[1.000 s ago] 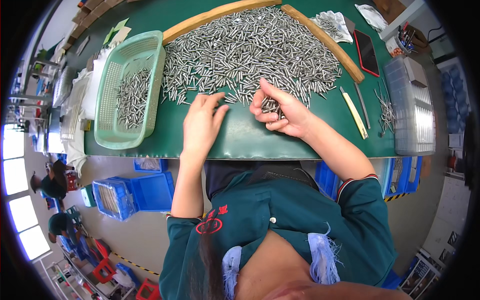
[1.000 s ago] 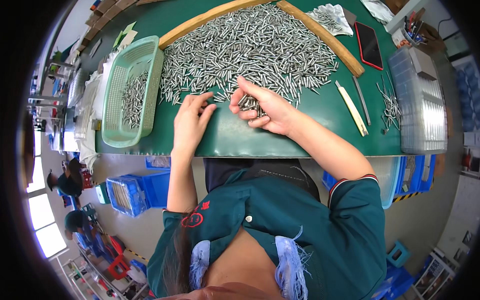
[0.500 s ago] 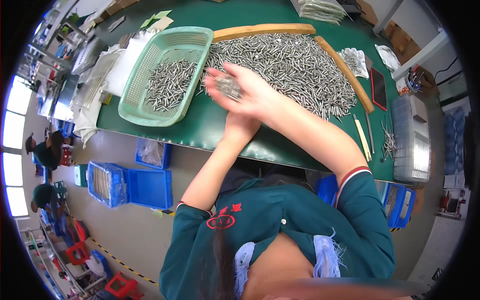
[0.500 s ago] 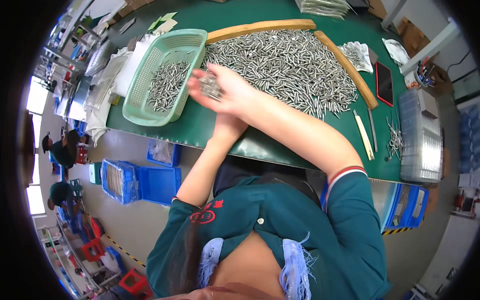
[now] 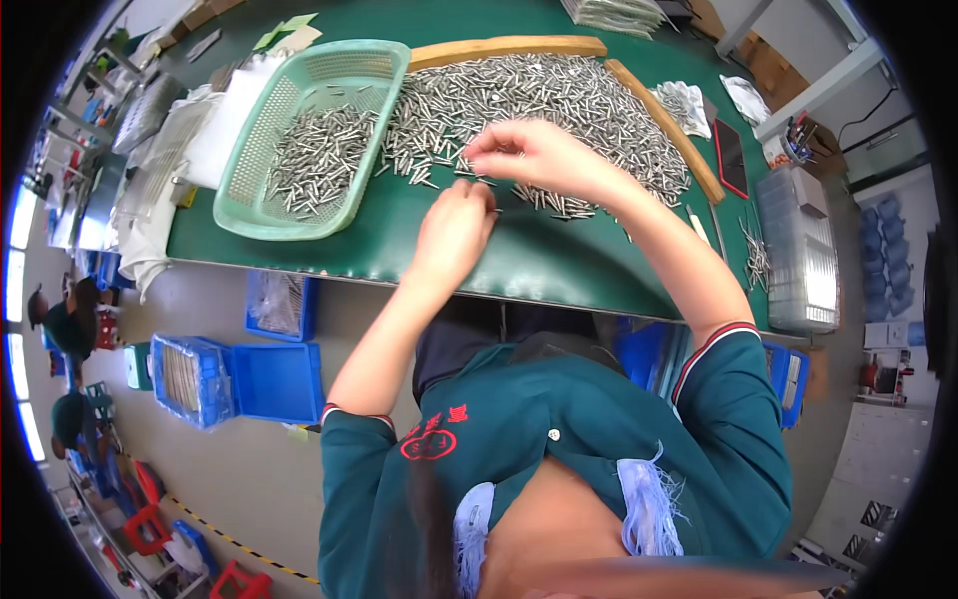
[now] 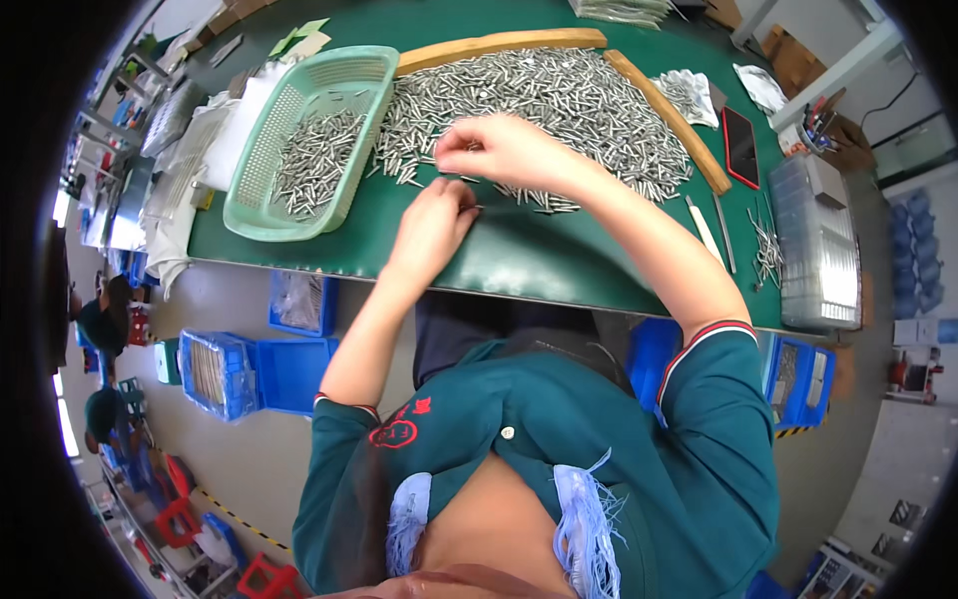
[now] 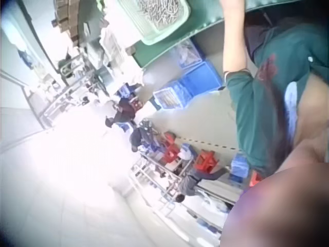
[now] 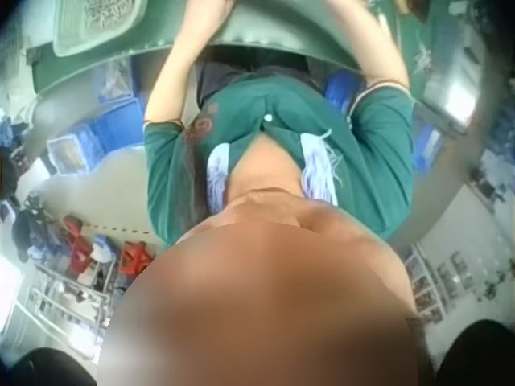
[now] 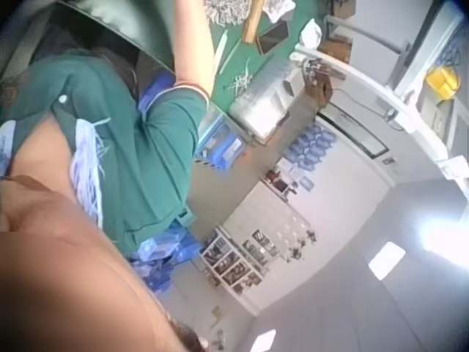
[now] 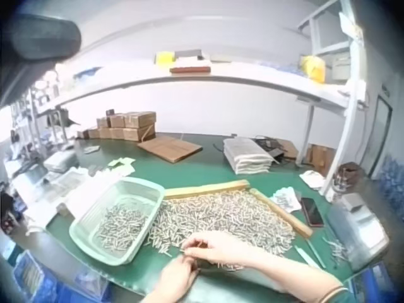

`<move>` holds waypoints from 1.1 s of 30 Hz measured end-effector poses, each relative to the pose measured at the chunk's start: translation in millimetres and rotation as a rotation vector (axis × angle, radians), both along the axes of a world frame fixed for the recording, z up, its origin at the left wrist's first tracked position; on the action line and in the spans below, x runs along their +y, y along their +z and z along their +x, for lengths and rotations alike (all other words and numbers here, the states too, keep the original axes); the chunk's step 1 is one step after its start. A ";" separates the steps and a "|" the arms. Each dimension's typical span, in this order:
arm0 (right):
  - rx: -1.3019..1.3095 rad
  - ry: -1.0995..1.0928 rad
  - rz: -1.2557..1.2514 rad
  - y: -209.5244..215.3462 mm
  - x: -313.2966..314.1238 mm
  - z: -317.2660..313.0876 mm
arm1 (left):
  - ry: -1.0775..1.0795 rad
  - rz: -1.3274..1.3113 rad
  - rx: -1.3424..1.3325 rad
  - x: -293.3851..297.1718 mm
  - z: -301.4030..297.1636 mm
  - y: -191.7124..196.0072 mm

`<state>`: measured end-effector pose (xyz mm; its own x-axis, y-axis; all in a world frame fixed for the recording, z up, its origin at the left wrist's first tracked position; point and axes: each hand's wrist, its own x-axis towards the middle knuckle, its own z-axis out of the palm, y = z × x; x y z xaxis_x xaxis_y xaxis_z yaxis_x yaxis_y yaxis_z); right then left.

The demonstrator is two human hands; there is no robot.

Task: Sorting and inspecting a large quantity of small metal pins on a workbench.

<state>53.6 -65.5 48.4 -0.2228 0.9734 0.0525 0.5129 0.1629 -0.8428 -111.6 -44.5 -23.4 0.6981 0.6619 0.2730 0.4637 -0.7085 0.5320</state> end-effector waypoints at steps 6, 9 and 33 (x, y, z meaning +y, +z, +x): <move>-0.668 -0.172 0.148 -40.0 -47.3 15.8 | -0.028 0.148 0.185 -4.6 -8.1 12.1; -0.653 -0.228 0.198 -47.4 -43.5 11.9 | -0.044 0.277 0.263 -6.6 -6.1 11.2; -0.352 -0.317 0.227 -47.5 -61.9 14.7 | -0.168 0.692 0.259 32.7 13.9 -4.1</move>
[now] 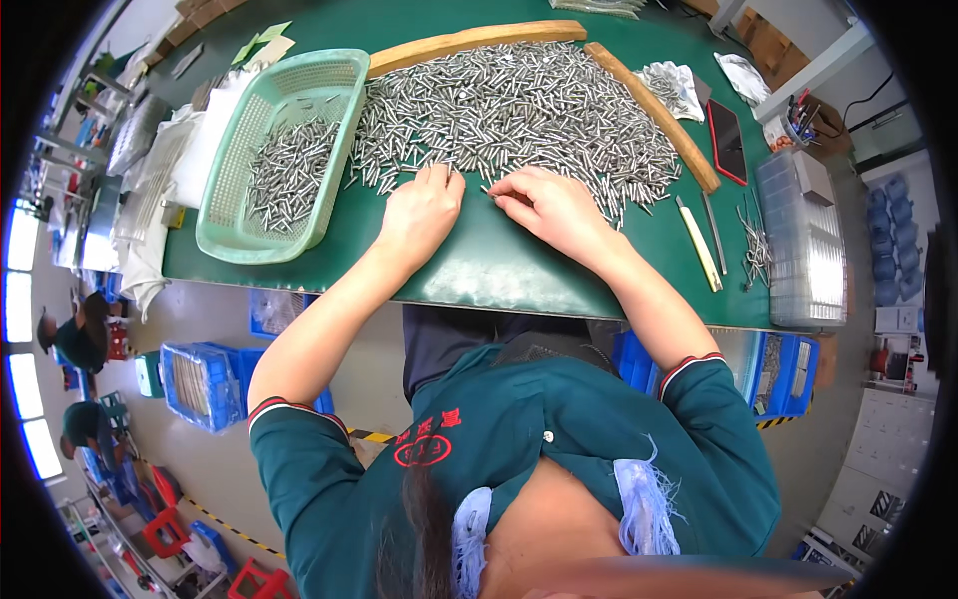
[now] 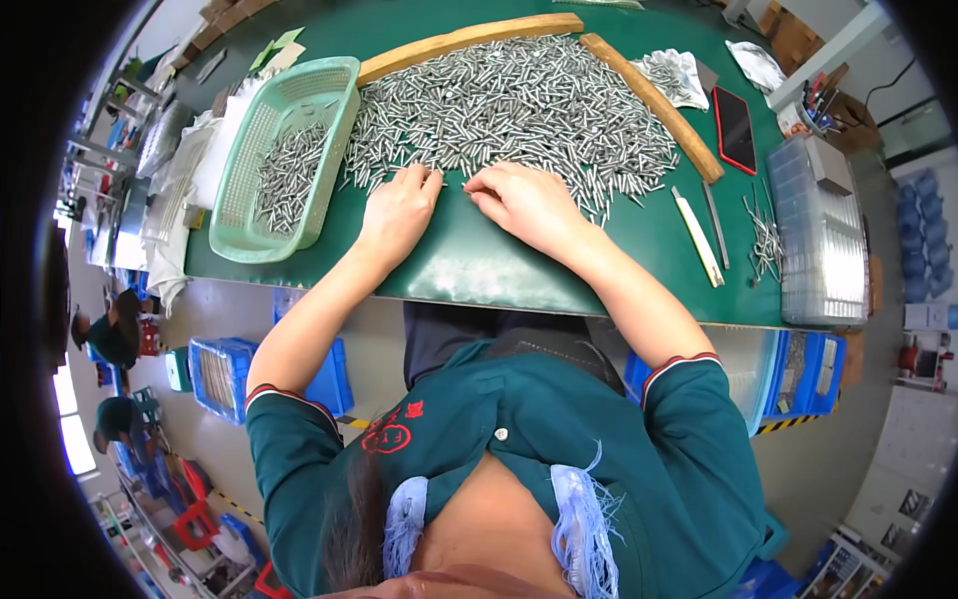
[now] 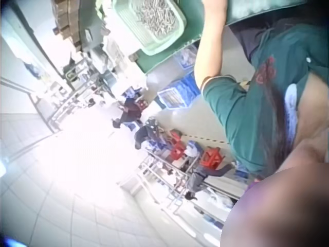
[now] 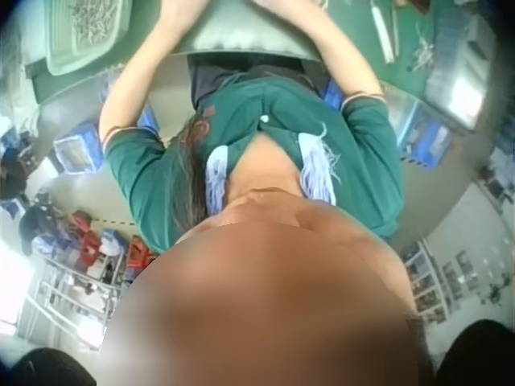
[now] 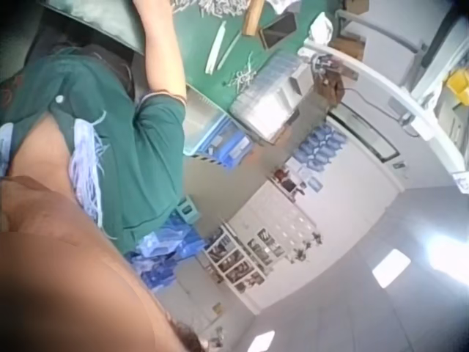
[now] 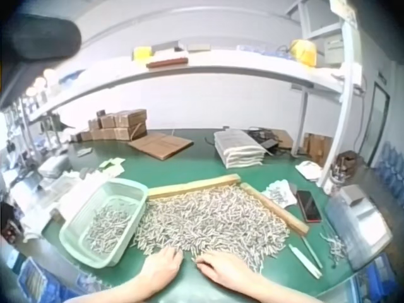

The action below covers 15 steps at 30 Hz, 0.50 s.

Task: Sorting and inspecting a large quantity of small metal pins on a workbench.

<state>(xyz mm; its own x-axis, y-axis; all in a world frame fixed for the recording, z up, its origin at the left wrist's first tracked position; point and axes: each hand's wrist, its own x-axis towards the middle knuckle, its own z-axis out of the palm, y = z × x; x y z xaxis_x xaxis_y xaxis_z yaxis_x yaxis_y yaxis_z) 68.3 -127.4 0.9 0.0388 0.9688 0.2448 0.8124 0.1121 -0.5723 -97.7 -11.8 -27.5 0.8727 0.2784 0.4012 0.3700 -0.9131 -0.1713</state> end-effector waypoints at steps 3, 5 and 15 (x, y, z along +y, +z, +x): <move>0.109 -0.017 -0.041 -1.3 -3.1 1.3 | -0.046 -0.022 -0.054 -2.9 -3.9 1.7; 0.182 -0.013 -0.060 -1.0 -3.3 -0.5 | -0.080 -0.066 -0.096 -4.0 -5.8 1.4; 0.731 -0.116 -0.105 -5.5 2.1 2.0 | 0.161 -1.508 -0.769 -39.6 15.7 5.6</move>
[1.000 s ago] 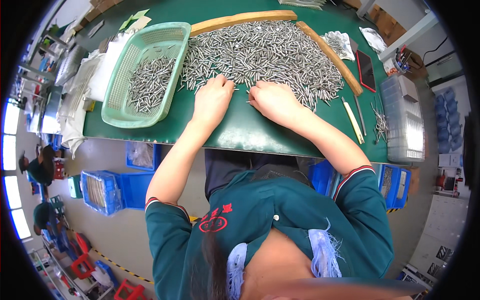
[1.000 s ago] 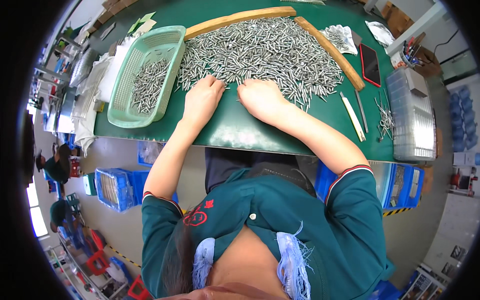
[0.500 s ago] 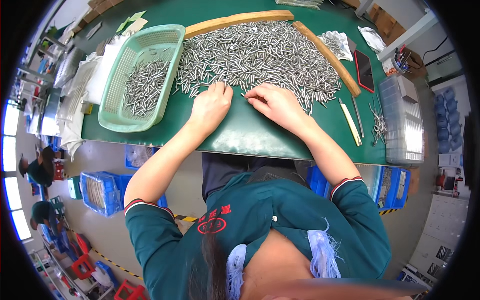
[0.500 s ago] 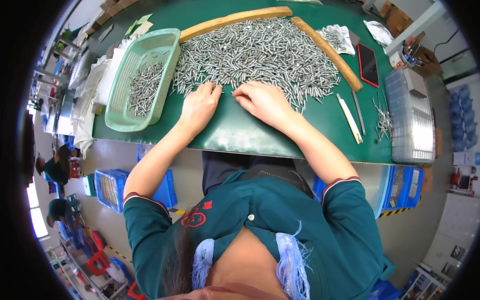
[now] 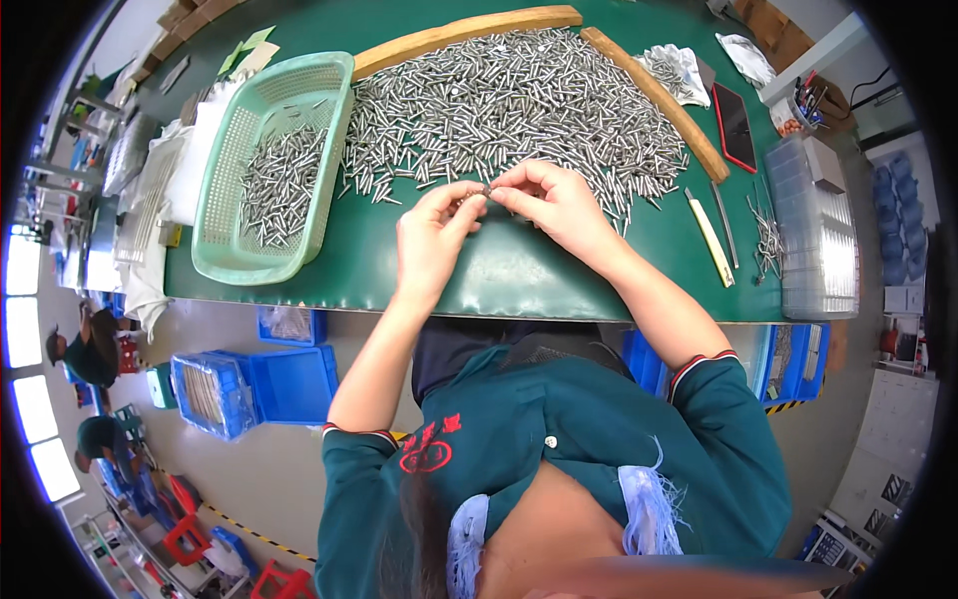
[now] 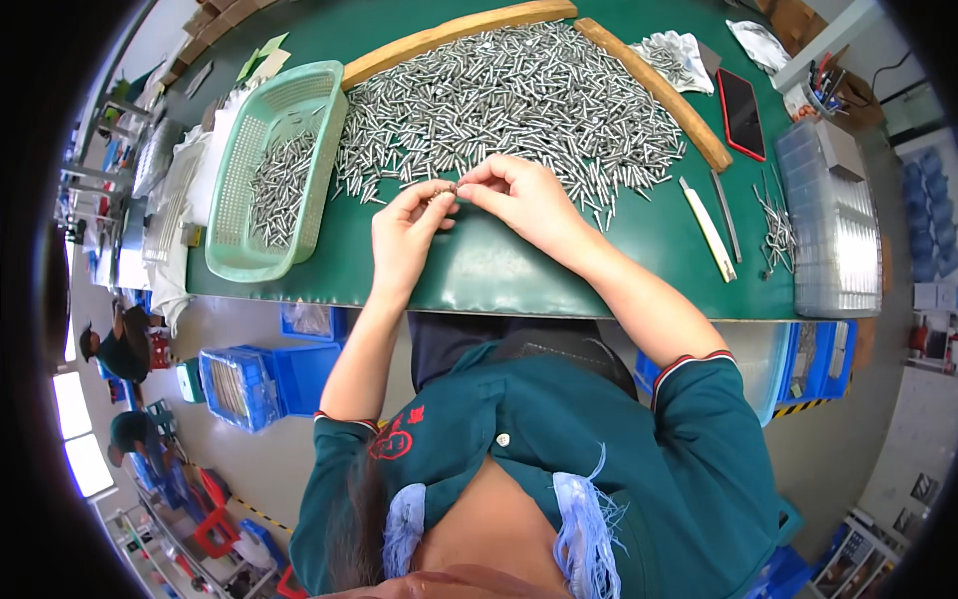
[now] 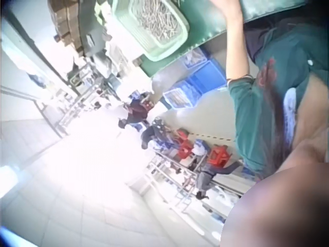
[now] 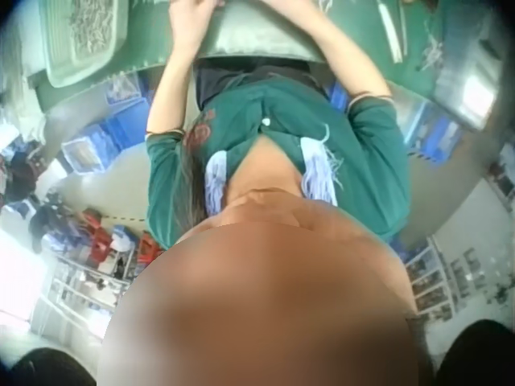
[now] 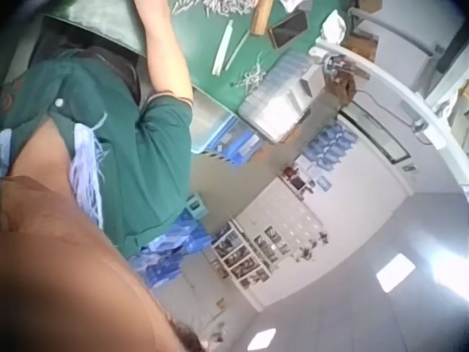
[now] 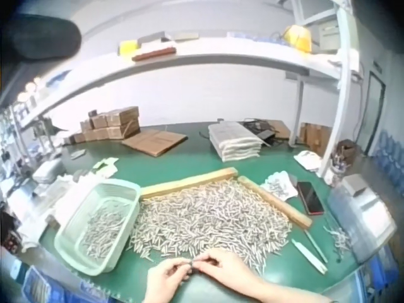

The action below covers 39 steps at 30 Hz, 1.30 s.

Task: Sorting and inspecting a large quantity of small metal pins on a workbench.

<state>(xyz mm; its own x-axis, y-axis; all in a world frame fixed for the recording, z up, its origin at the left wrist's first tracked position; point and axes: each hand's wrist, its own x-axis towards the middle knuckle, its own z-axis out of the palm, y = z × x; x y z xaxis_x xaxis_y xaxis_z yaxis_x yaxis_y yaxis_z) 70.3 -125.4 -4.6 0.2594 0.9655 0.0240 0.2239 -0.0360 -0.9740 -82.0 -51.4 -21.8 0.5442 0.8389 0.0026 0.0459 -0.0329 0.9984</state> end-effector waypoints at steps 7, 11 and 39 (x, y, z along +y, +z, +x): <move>0.082 0.037 -0.027 -1.1 -1.6 -2.9 | 0.016 -0.078 -0.020 -10.2 -4.2 1.0; 0.066 0.036 -0.080 3.5 -1.8 -2.8 | -0.004 -0.169 -0.024 -8.0 -4.1 3.7; 1.489 0.094 -0.326 -3.3 2.3 15.4 | -0.028 -0.463 -0.189 5.5 -12.6 6.2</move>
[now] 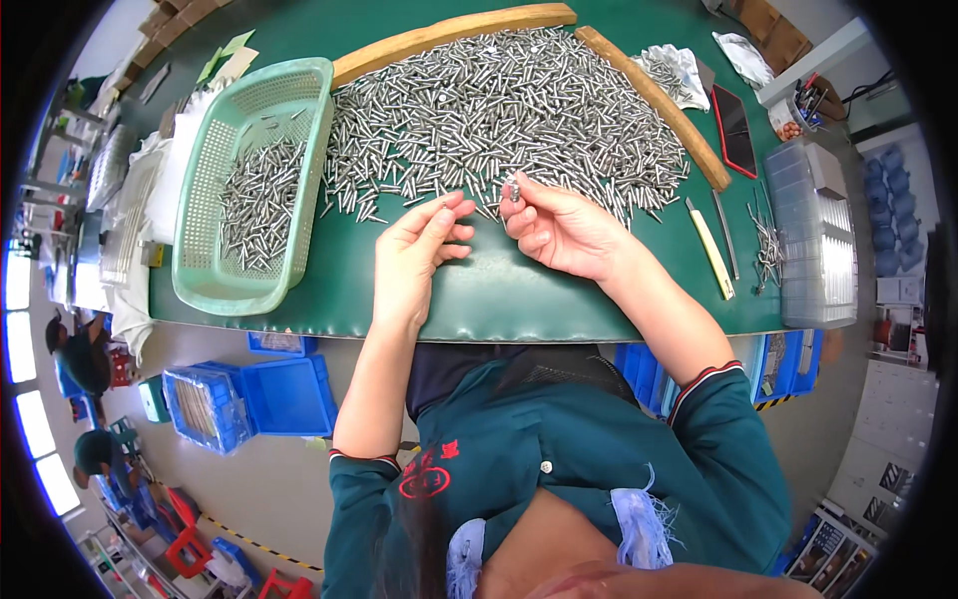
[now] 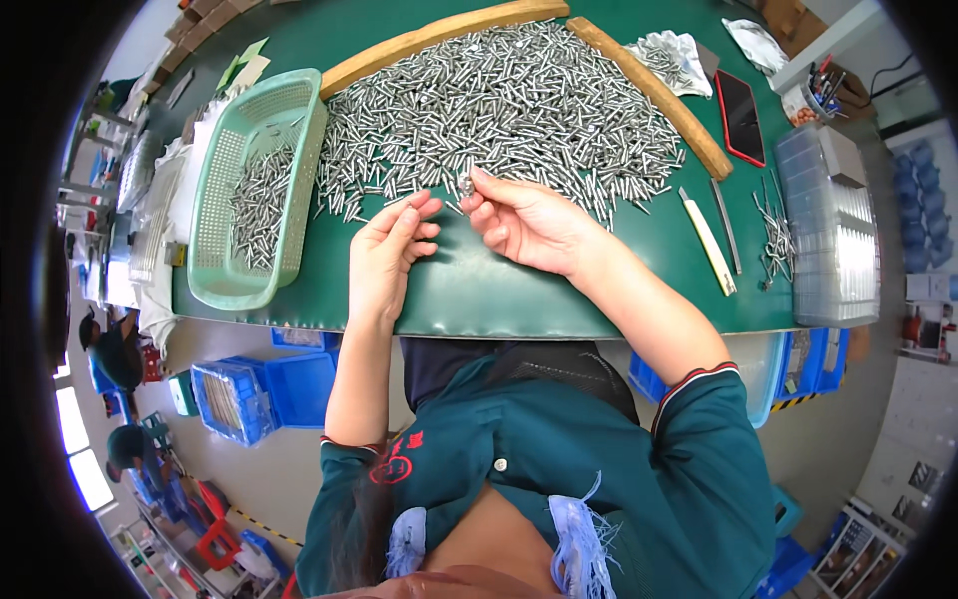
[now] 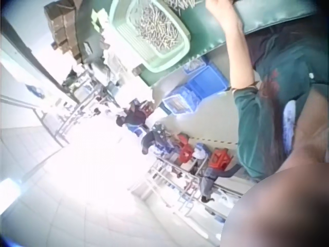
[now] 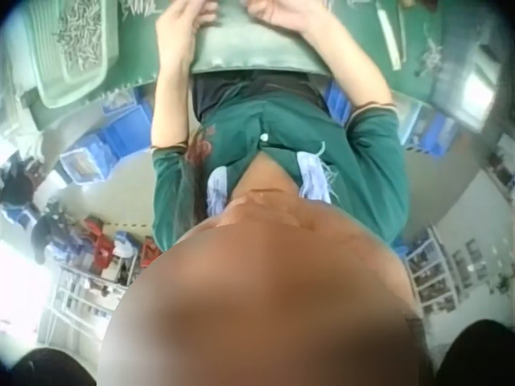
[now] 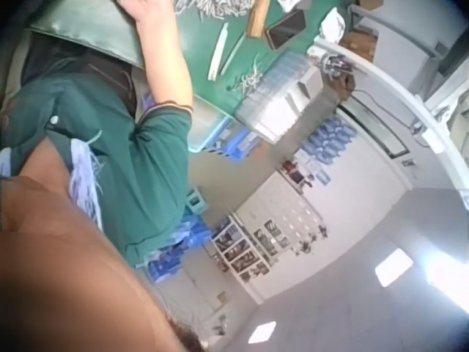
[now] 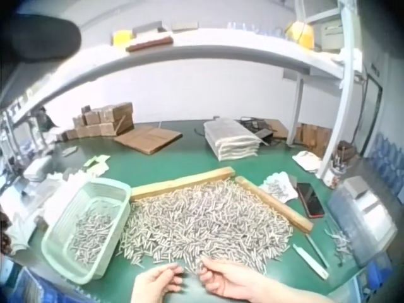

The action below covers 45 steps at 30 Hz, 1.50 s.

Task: Sorting and inspecting a large quantity of small metal pins on a workbench.

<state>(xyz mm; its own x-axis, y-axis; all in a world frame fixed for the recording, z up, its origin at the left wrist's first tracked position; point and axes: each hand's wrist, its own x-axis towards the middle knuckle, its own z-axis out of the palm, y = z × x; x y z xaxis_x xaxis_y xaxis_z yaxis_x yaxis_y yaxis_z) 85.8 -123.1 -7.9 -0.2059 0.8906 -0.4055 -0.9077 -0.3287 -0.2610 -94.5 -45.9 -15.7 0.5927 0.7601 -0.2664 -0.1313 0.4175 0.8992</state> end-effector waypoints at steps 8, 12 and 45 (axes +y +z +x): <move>-0.018 0.009 0.124 -0.9 -0.2 1.7 | -0.027 0.039 -0.033 -5.6 3.8 11.9; -0.329 0.065 0.180 2.3 -3.0 -0.7 | -0.035 0.283 0.017 -12.2 4.0 12.4; -0.362 -0.016 0.079 13.7 -3.8 -9.3 | -0.031 0.942 0.299 -15.9 10.8 21.7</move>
